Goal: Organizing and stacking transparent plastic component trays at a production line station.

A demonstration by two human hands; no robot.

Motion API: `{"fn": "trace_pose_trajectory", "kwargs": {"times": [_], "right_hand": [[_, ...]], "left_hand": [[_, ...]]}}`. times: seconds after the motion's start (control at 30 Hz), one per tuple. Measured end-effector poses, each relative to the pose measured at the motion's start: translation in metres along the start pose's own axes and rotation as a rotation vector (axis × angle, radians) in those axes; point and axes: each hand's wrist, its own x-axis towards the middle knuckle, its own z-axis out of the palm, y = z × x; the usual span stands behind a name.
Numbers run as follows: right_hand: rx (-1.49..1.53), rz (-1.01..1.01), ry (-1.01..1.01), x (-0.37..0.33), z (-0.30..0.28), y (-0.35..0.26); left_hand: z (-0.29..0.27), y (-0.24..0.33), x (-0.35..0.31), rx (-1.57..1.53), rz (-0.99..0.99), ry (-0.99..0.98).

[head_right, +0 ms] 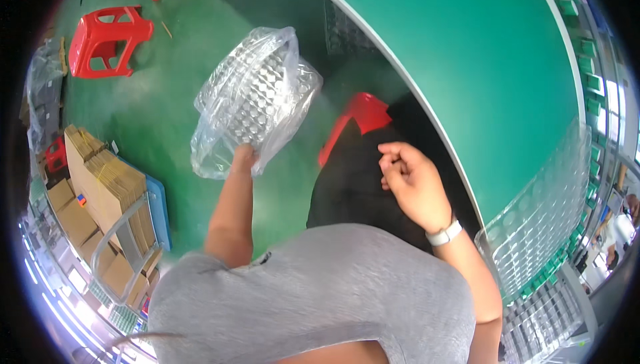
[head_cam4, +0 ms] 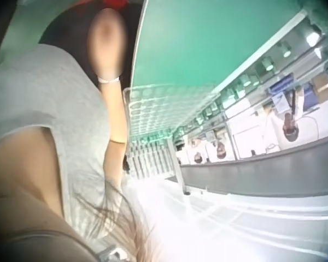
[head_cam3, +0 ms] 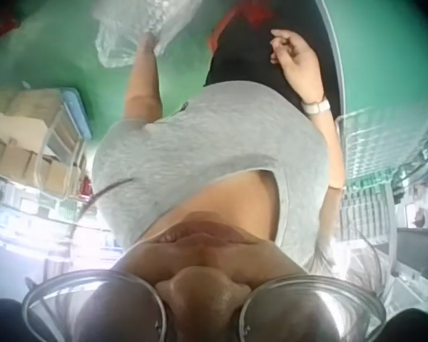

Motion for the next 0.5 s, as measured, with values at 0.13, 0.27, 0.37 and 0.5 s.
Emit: {"fn": "trace_pose_trajectory", "kwargs": {"times": [0.13,0.27,0.37,0.5], "right_hand": [[-0.100,-0.009,-0.057,0.003,0.005,-0.007],[-0.034,0.008,-0.016,0.001,0.009,-0.008],[-0.122,-0.017,-0.021,0.003,0.009,-0.007],[-0.101,-0.020,-0.012,-0.001,0.010,-0.008]], "left_hand": [[-0.009,0.013,-0.026,-0.492,-0.027,0.031],[-0.021,0.031,-0.055,-0.204,-0.130,0.075],[-0.010,0.031,-0.055,-0.235,-0.187,0.201],[-0.056,-0.046,0.004,-0.345,-0.202,0.172]]}}
